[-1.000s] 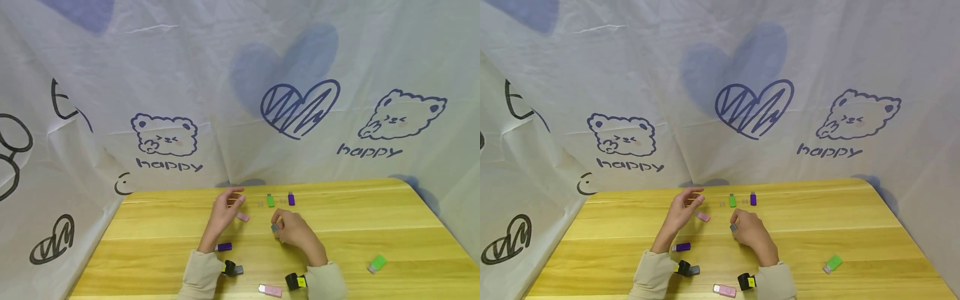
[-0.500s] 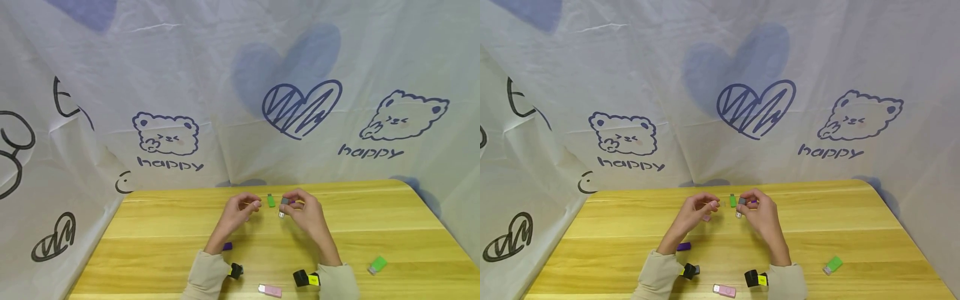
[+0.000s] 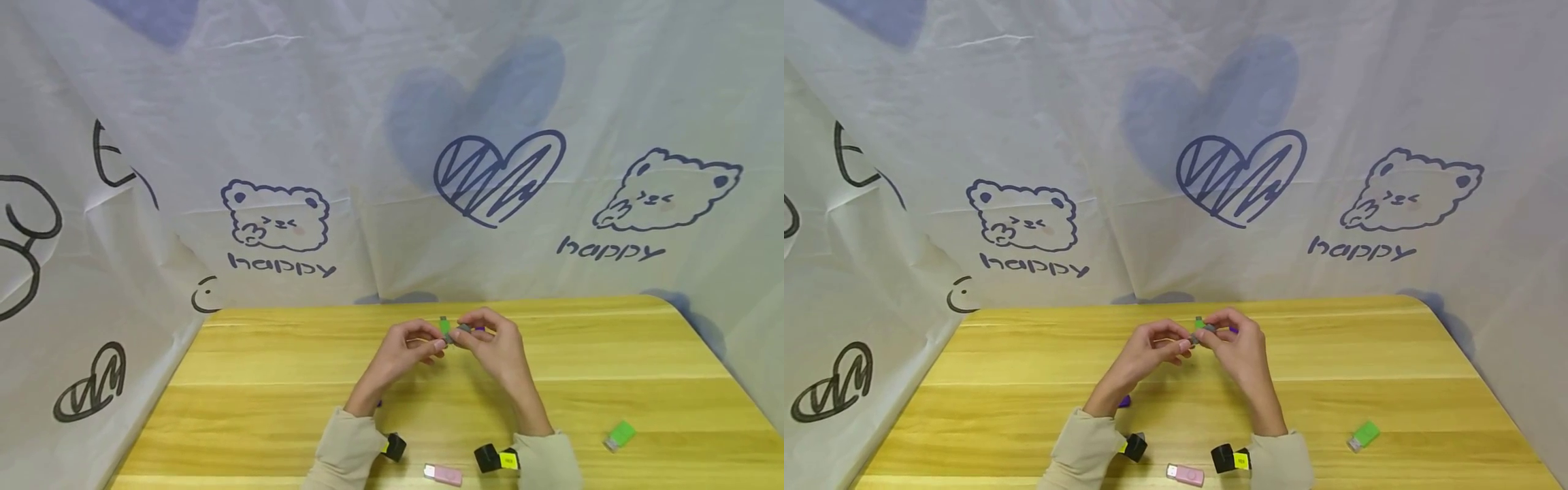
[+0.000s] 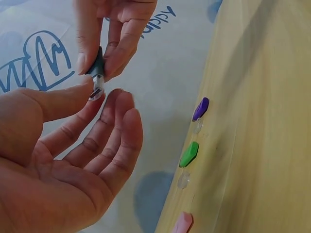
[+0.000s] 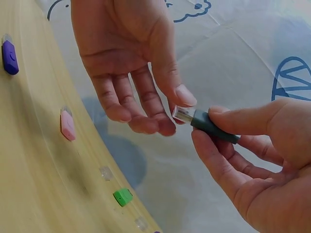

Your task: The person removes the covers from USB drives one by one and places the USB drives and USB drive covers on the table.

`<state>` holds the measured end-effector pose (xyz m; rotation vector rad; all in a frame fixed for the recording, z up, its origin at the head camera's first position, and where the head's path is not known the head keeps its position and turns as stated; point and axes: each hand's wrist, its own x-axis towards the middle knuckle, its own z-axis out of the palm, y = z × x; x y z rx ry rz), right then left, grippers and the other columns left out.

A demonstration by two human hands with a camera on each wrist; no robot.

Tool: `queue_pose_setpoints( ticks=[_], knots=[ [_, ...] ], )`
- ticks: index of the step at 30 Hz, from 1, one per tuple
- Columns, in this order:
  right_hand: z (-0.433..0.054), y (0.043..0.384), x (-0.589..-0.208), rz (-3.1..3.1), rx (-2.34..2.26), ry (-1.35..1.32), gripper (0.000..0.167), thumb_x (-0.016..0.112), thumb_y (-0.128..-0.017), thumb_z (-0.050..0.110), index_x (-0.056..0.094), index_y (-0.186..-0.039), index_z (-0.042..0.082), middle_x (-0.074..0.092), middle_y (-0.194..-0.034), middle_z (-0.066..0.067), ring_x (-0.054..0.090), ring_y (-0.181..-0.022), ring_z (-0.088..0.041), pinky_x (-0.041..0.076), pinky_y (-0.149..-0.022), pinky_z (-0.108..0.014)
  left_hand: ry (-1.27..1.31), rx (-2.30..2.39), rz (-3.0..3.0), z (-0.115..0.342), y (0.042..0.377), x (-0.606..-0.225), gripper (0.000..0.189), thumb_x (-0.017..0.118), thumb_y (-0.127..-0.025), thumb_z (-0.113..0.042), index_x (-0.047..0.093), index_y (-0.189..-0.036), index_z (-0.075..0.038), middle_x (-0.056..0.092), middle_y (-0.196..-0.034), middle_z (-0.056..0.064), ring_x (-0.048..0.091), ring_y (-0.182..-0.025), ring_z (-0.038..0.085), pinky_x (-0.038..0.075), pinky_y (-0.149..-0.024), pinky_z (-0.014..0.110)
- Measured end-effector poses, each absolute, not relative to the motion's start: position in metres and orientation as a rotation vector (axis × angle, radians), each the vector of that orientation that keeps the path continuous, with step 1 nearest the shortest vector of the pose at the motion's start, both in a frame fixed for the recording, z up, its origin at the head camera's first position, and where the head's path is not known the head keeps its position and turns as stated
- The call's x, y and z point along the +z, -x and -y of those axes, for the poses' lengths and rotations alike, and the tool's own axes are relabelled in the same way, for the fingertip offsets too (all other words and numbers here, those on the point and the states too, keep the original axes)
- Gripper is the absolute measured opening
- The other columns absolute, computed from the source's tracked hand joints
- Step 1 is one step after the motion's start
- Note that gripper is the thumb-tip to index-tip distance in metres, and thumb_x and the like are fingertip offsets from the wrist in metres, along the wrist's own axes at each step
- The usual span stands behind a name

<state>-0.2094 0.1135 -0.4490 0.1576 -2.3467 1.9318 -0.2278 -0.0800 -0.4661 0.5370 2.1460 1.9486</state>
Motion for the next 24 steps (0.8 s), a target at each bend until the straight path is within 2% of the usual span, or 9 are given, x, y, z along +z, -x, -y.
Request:
queue_pose_setpoints(
  ticks=[6, 9, 14, 21, 24],
  knots=[
    [-0.1123, 0.2091, -0.4490, 2.325, 2.012, -0.190, 0.021, 0.077, -0.092, 0.003, 0.066, -0.107, -0.006, 0.062, -0.113, -0.020, 0.074, -0.093, -0.031, 0.062, -0.080, -0.034, -0.491, 1.958, -2.178, 0.0799, 0.2269, -0.4637, 0.013, 0.068, -0.099, -0.006, 0.069, -0.107, 0.005, 0.072, -0.101, 0.016, 0.071, -0.088, 0.036, 0.059, -0.082, 0.057],
    [-0.1128, 0.2088, -0.4490, 2.350, 2.011, -0.203, 0.019, 0.077, -0.092, 0.004, 0.067, -0.105, -0.005, 0.063, -0.110, -0.019, 0.074, -0.092, -0.033, 0.062, -0.082, -0.034, -0.465, 1.986, -2.178, 0.0798, 0.2270, -0.4628, 0.011, 0.068, -0.099, -0.004, 0.069, -0.105, 0.005, 0.071, -0.100, 0.013, 0.071, -0.087, 0.032, 0.060, -0.082, 0.054],
    [-0.1126, 0.2080, -0.4485, 2.434, 1.962, -0.225, 0.015, 0.077, -0.092, 0.005, 0.069, -0.102, -0.004, 0.066, -0.105, -0.016, 0.074, -0.091, -0.035, 0.061, -0.081, -0.033, -0.415, 2.066, -2.166, 0.0795, 0.2283, -0.4632, 0.010, 0.069, -0.097, -0.001, 0.070, -0.104, 0.006, 0.070, -0.100, 0.011, 0.071, -0.092, 0.041, 0.061, -0.082, 0.051],
    [-0.1080, 0.2078, -0.4485, 2.525, 1.890, -0.243, 0.010, 0.076, -0.092, 0.003, 0.072, -0.098, -0.004, 0.072, -0.096, -0.014, 0.074, -0.086, -0.035, 0.062, -0.076, -0.040, -0.459, 2.092, -2.219, 0.0804, 0.2284, -0.4655, 0.013, 0.069, -0.097, 0.000, 0.070, -0.106, 0.009, 0.072, -0.102, 0.021, 0.073, -0.090, 0.033, 0.062, -0.078, 0.041],
    [-0.1064, 0.2076, -0.4497, 2.553, 1.878, -0.240, 0.009, 0.075, -0.093, 0.004, 0.073, -0.098, -0.003, 0.074, -0.094, -0.012, 0.075, -0.085, -0.034, 0.062, -0.075, -0.039, -0.471, 2.081, -2.248, 0.0807, 0.2277, -0.4655, 0.013, 0.069, -0.096, 0.000, 0.071, -0.105, 0.009, 0.072, -0.102, 0.023, 0.072, -0.089, 0.036, 0.062, -0.077, 0.040]
  ],
)
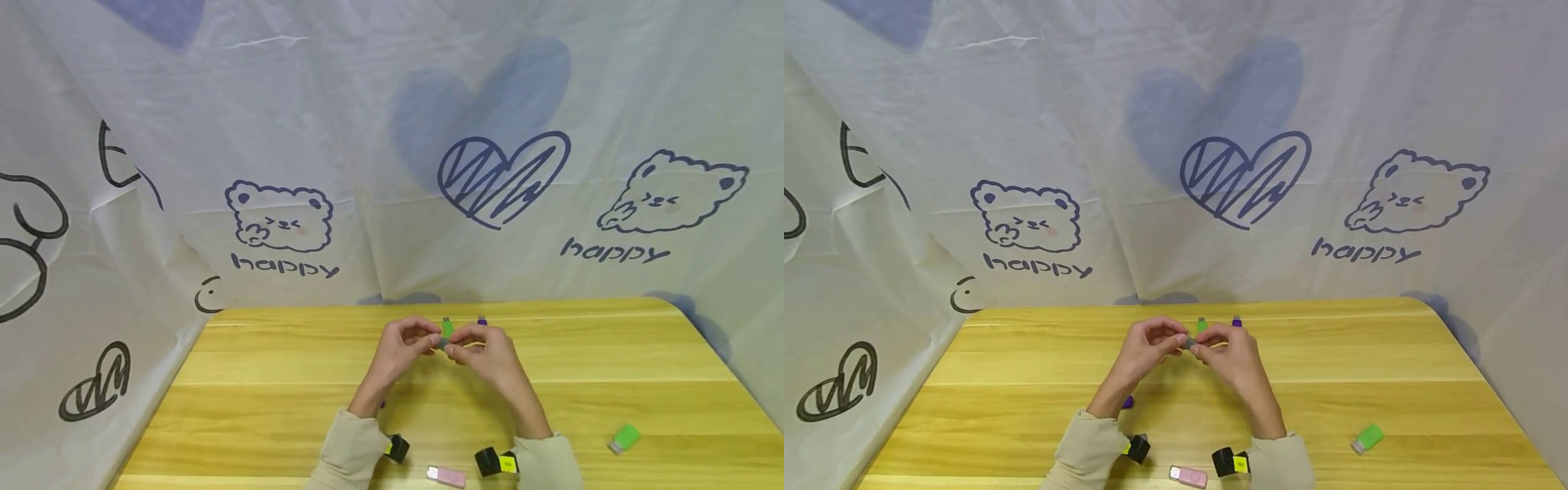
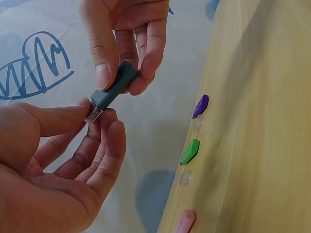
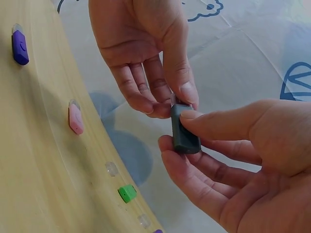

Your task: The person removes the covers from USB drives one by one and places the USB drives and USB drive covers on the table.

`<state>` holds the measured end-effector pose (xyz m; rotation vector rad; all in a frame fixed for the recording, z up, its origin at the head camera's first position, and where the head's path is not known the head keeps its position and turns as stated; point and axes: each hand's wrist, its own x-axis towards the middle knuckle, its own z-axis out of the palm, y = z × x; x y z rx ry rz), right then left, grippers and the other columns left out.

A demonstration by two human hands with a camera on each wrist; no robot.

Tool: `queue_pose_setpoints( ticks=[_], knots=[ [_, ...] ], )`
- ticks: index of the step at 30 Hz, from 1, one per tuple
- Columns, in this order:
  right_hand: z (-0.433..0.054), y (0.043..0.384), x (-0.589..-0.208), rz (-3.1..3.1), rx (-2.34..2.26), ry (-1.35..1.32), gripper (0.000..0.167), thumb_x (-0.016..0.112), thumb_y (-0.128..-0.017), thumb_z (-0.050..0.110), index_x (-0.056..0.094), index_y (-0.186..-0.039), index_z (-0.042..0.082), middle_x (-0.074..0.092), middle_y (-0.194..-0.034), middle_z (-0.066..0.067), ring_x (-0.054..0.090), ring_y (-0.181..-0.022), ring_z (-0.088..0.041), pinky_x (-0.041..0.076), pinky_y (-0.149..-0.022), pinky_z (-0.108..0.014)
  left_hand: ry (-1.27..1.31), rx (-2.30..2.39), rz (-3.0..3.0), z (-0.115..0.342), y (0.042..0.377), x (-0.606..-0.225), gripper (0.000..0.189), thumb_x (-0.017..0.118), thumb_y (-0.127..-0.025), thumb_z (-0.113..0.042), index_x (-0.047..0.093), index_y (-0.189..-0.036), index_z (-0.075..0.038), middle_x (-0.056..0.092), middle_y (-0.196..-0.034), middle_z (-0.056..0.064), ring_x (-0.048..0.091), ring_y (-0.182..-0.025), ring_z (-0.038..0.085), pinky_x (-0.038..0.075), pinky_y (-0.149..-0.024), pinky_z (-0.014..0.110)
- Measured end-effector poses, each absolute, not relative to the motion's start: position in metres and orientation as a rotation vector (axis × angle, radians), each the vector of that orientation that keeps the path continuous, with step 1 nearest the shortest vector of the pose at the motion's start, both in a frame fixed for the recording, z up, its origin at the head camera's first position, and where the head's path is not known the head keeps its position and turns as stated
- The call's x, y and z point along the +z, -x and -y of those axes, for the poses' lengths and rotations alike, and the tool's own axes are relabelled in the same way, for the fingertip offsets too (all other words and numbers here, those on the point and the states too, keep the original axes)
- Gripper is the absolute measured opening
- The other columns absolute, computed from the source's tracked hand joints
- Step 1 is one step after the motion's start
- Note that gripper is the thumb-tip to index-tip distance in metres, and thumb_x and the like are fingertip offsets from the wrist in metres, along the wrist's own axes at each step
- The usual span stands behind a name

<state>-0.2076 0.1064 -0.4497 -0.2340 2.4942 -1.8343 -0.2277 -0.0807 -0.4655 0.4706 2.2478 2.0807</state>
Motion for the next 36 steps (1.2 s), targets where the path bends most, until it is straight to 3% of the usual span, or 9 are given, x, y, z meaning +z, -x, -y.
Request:
queue_pose_setpoints(
  ticks=[7, 18, 21, 25, 32, 36],
  knots=[
    [-0.105, 0.206, -0.450, -2.479, -1.797, 0.262, 0.010, 0.074, -0.094, 0.004, 0.073, -0.099, -0.004, 0.074, -0.094, -0.012, 0.075, -0.085, -0.033, 0.062, -0.073, -0.036, -0.475, 2.025, -2.315, 0.081, 0.228, -0.465, 0.010, 0.071, -0.095, 0.001, 0.073, -0.102, 0.008, 0.074, -0.098, 0.023, 0.072, -0.086, 0.039, 0.063, -0.075, 0.039],
    [-0.104, 0.205, -0.451, -2.472, -1.777, 0.296, 0.009, 0.073, -0.095, 0.004, 0.073, -0.101, -0.004, 0.074, -0.096, -0.012, 0.075, -0.086, -0.033, 0.062, -0.077, -0.045, -0.434, 2.015, -2.367, 0.086, 0.227, -0.465, 0.010, 0.074, -0.093, -0.002, 0.076, -0.098, 0.006, 0.076, -0.093, 0.019, 0.074, -0.080, 0.031, 0.063, -0.072, 0.043],
    [-0.105, 0.206, -0.452, -2.487, -1.753, 0.267, 0.006, 0.074, -0.093, 0.001, 0.074, -0.097, -0.003, 0.073, -0.095, -0.010, 0.076, -0.084, -0.030, 0.063, -0.075, -0.043, -0.362, 2.020, -2.367, 0.095, 0.228, -0.462, 0.011, 0.074, -0.094, -0.005, 0.077, -0.099, 0.005, 0.076, -0.094, 0.019, 0.073, -0.079, 0.027, 0.063, -0.071, 0.048],
    [-0.111, 0.206, -0.452, -2.479, -1.749, 0.214, 0.005, 0.075, -0.092, -0.001, 0.075, -0.096, -0.004, 0.072, -0.097, -0.011, 0.075, -0.083, -0.027, 0.063, -0.074, -0.040, -0.293, 2.062, -2.389, 0.112, 0.231, -0.456, 0.010, 0.074, -0.094, -0.002, 0.076, -0.099, 0.005, 0.076, -0.092, 0.018, 0.073, -0.078, 0.027, 0.063, -0.072, 0.044],
    [-0.118, 0.207, -0.453, -2.450, -1.776, 0.208, 0.011, 0.072, -0.094, 0.000, 0.072, -0.104, -0.006, 0.072, -0.102, -0.015, 0.074, -0.089, -0.034, 0.063, -0.077, -0.042, -0.274, 2.088, -2.412, 0.119, 0.235, -0.456, 0.008, 0.076, -0.093, -0.004, 0.077, -0.097, 0.002, 0.076, -0.091, 0.017, 0.072, -0.085, 0.040, 0.062, -0.076, 0.047],
    [-0.117, 0.209, -0.456, -2.531, -1.722, 0.224, 0.012, 0.072, -0.095, 0.001, 0.073, -0.106, -0.004, 0.073, -0.099, -0.012, 0.073, -0.087, -0.031, 0.062, -0.074, -0.038, -0.253, 2.101, -2.428, 0.123, 0.236, -0.456, 0.011, 0.074, -0.093, -0.002, 0.076, -0.101, 0.005, 0.075, -0.094, 0.020, 0.072, -0.087, 0.041, 0.063, -0.074, 0.040]
  ],
)
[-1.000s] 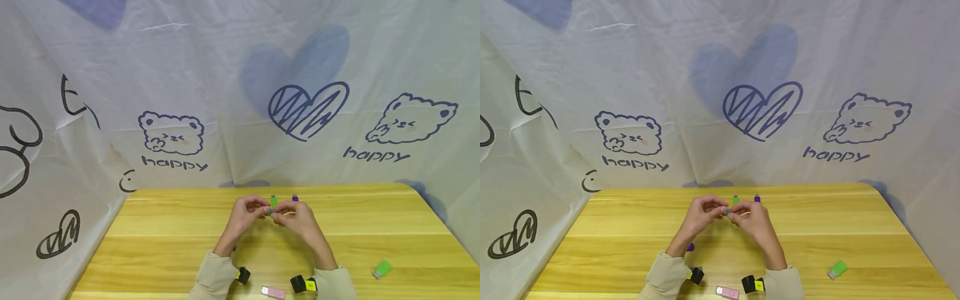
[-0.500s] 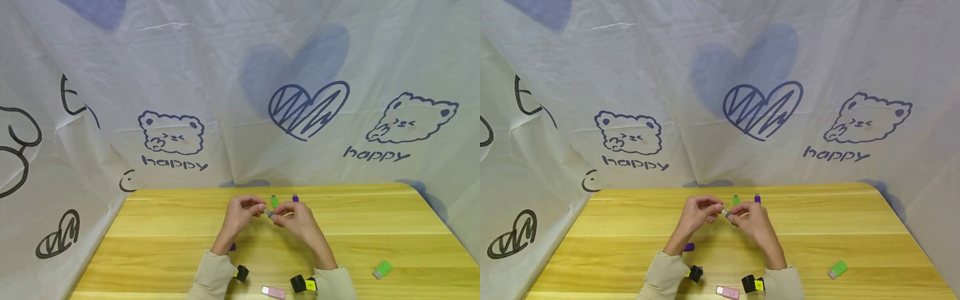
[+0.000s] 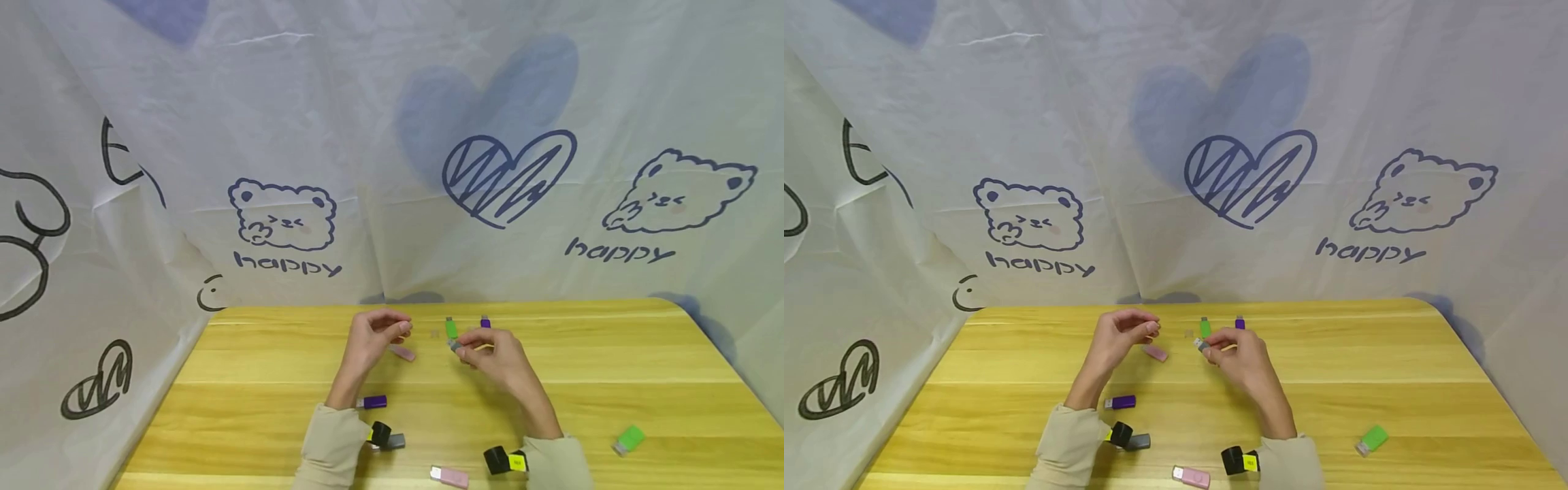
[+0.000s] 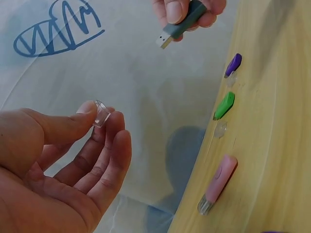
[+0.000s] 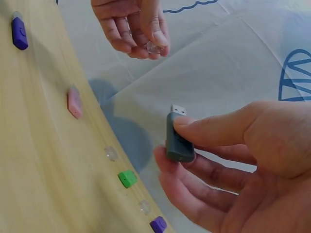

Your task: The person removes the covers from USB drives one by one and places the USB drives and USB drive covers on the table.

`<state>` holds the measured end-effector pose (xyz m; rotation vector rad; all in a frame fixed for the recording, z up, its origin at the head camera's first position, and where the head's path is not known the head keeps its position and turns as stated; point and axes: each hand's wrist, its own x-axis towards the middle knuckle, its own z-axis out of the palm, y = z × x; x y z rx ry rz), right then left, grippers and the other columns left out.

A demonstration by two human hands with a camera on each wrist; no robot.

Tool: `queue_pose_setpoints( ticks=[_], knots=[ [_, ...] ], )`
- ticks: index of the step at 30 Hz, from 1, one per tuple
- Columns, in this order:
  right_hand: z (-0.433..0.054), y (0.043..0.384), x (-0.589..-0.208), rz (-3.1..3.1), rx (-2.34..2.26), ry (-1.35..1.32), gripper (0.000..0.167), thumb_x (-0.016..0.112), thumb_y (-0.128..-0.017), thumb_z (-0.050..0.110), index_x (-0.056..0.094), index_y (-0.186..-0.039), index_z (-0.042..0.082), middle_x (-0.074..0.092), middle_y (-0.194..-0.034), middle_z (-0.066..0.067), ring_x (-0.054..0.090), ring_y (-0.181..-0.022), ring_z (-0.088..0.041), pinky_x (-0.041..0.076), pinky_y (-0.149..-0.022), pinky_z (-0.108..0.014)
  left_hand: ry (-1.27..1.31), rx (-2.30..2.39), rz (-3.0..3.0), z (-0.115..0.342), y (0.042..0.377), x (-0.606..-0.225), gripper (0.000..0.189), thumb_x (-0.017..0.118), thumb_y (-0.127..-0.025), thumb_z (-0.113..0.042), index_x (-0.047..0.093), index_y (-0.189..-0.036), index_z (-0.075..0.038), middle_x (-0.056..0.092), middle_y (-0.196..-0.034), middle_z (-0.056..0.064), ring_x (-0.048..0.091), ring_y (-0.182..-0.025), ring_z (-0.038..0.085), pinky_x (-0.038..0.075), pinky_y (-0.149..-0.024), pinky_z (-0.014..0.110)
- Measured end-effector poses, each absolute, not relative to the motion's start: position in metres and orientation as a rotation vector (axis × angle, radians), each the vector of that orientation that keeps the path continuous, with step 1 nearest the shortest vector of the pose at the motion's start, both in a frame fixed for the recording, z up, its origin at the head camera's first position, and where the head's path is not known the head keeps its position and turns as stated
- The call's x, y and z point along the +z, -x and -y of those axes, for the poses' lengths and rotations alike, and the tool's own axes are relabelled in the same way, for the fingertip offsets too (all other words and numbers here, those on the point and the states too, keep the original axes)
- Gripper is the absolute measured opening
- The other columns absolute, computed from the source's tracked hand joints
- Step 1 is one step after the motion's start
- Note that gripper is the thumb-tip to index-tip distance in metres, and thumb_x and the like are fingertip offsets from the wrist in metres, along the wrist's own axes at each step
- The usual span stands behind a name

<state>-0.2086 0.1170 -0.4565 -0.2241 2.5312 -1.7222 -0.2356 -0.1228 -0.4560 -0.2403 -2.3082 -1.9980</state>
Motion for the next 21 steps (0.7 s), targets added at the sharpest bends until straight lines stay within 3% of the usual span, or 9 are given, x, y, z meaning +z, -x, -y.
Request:
queue_pose_setpoints(
  ticks=[5, 11, 21],
  knots=[
    [-0.117, 0.212, -0.460, -2.643, -1.671, 0.198, 0.011, 0.075, -0.094, 0.005, 0.075, -0.102, -0.001, 0.074, -0.098, -0.011, 0.071, -0.085, -0.022, 0.059, -0.070, -0.027, 0.216, -1.992, 2.288, 0.127, 0.237, -0.457, 0.011, 0.073, -0.093, 0.002, 0.075, -0.101, 0.009, 0.075, -0.094, 0.021, 0.073, -0.084, 0.034, 0.063, -0.073, 0.041],
    [-0.123, 0.216, -0.464, -2.699, -1.696, 0.100, 0.012, 0.076, -0.093, 0.006, 0.076, -0.102, -0.001, 0.075, -0.095, -0.011, 0.071, -0.083, -0.023, 0.056, -0.068, -0.023, 0.190, -2.003, 2.298, 0.128, 0.238, -0.459, 0.008, 0.073, -0.092, 0.004, 0.075, -0.099, 0.008, 0.075, -0.093, 0.020, 0.073, -0.082, 0.031, 0.063, -0.072, 0.040],
    [-0.097, 0.242, -0.466, -2.776, -1.634, 0.128, 0.008, 0.080, -0.088, 0.006, 0.076, -0.092, 0.001, 0.074, -0.086, -0.008, 0.070, -0.080, -0.023, 0.057, -0.066, -0.031, 0.149, -1.992, 2.323, 0.134, 0.240, -0.461, 0.008, 0.071, -0.093, 0.004, 0.073, -0.100, 0.008, 0.075, -0.094, 0.019, 0.072, -0.083, 0.028, 0.063, -0.076, 0.046]
  ],
)
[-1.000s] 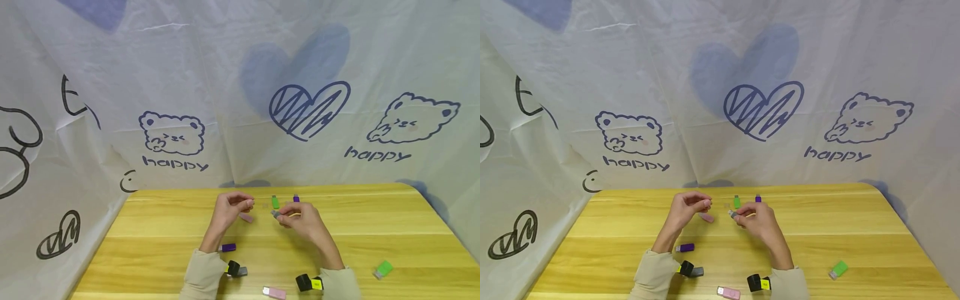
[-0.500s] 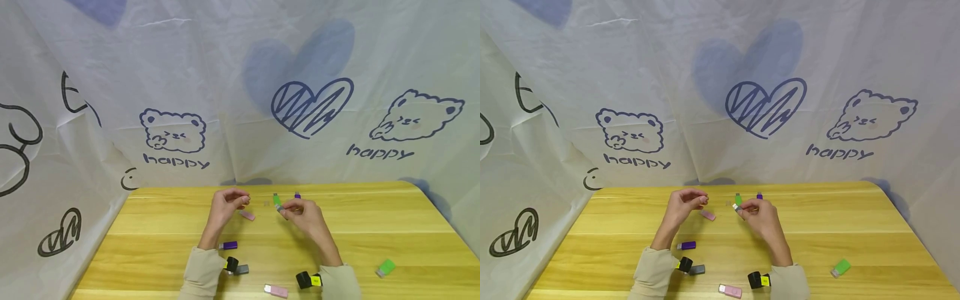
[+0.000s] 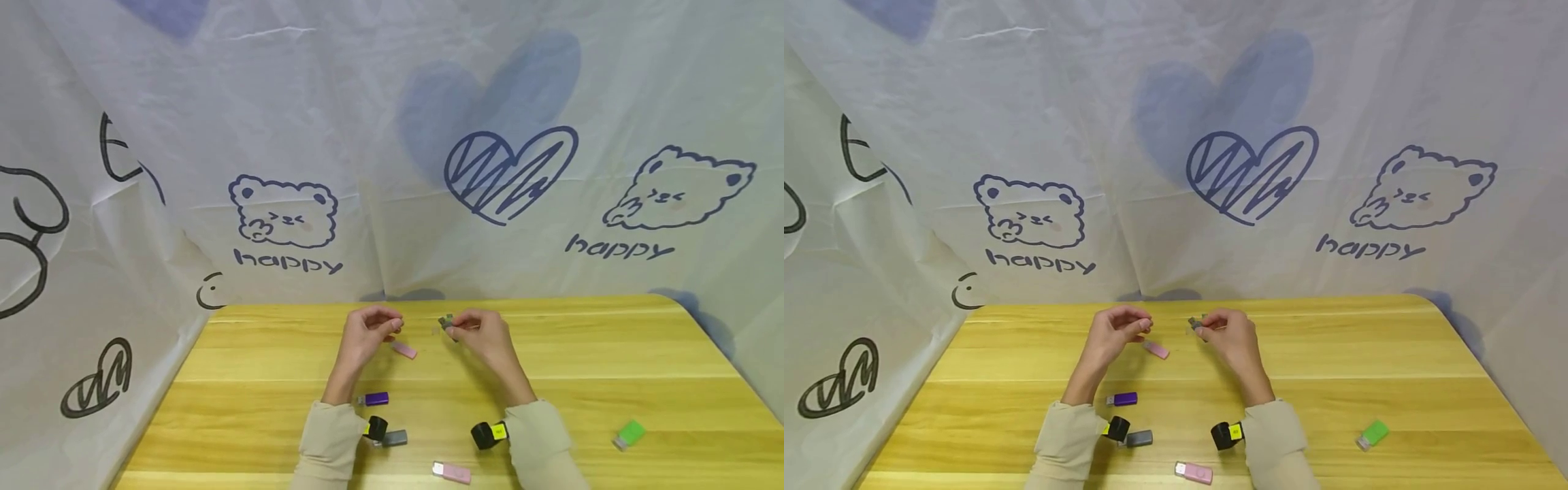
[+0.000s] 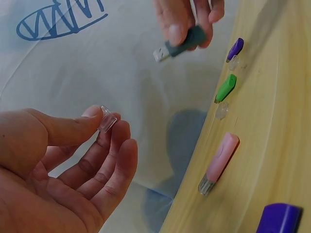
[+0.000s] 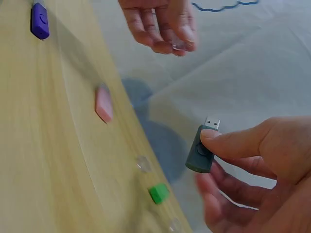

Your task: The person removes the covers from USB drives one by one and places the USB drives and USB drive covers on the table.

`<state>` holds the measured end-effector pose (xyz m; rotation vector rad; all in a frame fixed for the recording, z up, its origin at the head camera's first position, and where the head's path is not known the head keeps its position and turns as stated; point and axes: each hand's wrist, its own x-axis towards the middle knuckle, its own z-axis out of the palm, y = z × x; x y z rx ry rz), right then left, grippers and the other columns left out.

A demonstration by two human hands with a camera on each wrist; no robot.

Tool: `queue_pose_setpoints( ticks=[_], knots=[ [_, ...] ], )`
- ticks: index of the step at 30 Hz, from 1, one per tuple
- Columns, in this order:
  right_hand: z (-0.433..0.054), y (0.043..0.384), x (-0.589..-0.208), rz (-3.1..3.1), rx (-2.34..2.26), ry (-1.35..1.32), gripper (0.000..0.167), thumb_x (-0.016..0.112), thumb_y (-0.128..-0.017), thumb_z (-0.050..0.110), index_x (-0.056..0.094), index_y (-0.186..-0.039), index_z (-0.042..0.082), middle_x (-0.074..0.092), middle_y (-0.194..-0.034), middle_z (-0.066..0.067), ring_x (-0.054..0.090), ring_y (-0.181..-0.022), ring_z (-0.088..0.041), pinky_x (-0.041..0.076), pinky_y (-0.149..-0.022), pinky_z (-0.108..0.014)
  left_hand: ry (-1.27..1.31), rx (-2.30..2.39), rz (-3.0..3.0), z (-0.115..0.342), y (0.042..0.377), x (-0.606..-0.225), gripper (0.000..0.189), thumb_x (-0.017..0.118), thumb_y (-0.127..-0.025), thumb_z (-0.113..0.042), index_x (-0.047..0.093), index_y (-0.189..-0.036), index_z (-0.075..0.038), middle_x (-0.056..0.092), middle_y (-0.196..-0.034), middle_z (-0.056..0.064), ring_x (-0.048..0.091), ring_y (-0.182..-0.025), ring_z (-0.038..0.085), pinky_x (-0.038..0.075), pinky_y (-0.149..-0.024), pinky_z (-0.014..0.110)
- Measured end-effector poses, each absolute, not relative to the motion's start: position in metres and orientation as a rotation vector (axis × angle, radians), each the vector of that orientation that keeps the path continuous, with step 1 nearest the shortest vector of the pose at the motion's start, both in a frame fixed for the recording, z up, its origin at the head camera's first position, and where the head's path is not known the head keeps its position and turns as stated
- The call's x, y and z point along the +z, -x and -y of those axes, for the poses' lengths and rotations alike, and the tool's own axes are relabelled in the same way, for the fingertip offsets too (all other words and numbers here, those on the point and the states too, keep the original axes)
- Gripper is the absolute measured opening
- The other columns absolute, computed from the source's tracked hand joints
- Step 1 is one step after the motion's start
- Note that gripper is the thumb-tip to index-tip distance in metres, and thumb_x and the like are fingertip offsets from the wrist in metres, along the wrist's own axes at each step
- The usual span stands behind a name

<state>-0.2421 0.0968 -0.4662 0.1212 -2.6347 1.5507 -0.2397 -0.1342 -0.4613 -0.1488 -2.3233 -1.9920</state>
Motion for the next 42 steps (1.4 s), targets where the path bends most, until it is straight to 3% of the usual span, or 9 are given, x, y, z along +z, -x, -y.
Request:
queue_pose_setpoints(
  ticks=[15, 23, 32, 36, 42],
  knots=[
    [-0.047, 0.286, -0.472, 2.863, 1.278, -0.016, 0.012, 0.085, -0.083, 0.013, 0.078, -0.086, 0.004, 0.074, -0.084, -0.007, 0.066, -0.071, -0.021, 0.054, -0.061, -0.033, 0.077, -2.000, 2.308, 0.145, 0.244, -0.468, 0.007, 0.070, -0.094, 0.006, 0.073, -0.100, 0.007, 0.074, -0.094, 0.020, 0.072, -0.081, 0.021, 0.063, -0.074, 0.039],
    [-0.035, 0.293, -0.475, 2.906, 1.119, -0.067, 0.023, 0.083, -0.081, 0.008, 0.066, -0.065, 0.008, 0.062, -0.064, -0.001, 0.056, -0.061, -0.020, 0.044, -0.055, -0.032, 0.094, -1.996, 2.290, 0.148, 0.244, -0.469, 0.009, 0.069, -0.094, 0.006, 0.071, -0.102, 0.011, 0.073, -0.097, 0.025, 0.072, -0.085, 0.029, 0.063, -0.075, 0.041],
    [-0.024, 0.295, -0.475, 2.972, 0.941, -0.136, 0.037, 0.076, -0.080, 0.002, 0.052, -0.055, 0.013, 0.048, -0.053, 0.001, 0.048, -0.053, -0.019, 0.039, -0.049, -0.031, 0.061, -1.994, 2.292, 0.154, 0.247, -0.474, 0.011, 0.069, -0.094, 0.007, 0.070, -0.103, 0.014, 0.072, -0.098, 0.028, 0.072, -0.084, 0.032, 0.063, -0.077, 0.048],
    [-0.020, 0.297, -0.475, 3.007, 0.865, -0.128, 0.040, 0.076, -0.082, 0.003, 0.047, -0.056, 0.013, 0.044, -0.055, -0.001, 0.045, -0.054, -0.019, 0.039, -0.048, -0.032, 0.074, -1.983, 2.289, 0.156, 0.247, -0.473, 0.011, 0.069, -0.094, 0.007, 0.070, -0.102, 0.014, 0.073, -0.096, 0.026, 0.072, -0.082, 0.029, 0.063, -0.074, 0.044],
    [-0.019, 0.296, -0.475, 2.999, 0.873, -0.146, 0.038, 0.077, -0.086, 0.005, 0.049, -0.060, 0.012, 0.046, -0.059, -0.001, 0.045, -0.056, -0.018, 0.039, -0.049, -0.031, 0.052, -1.957, 2.316, 0.160, 0.249, -0.477, 0.010, 0.068, -0.094, 0.008, 0.070, -0.102, 0.014, 0.072, -0.097, 0.029, 0.071, -0.086, 0.037, 0.062, -0.077, 0.052]
  ],
)
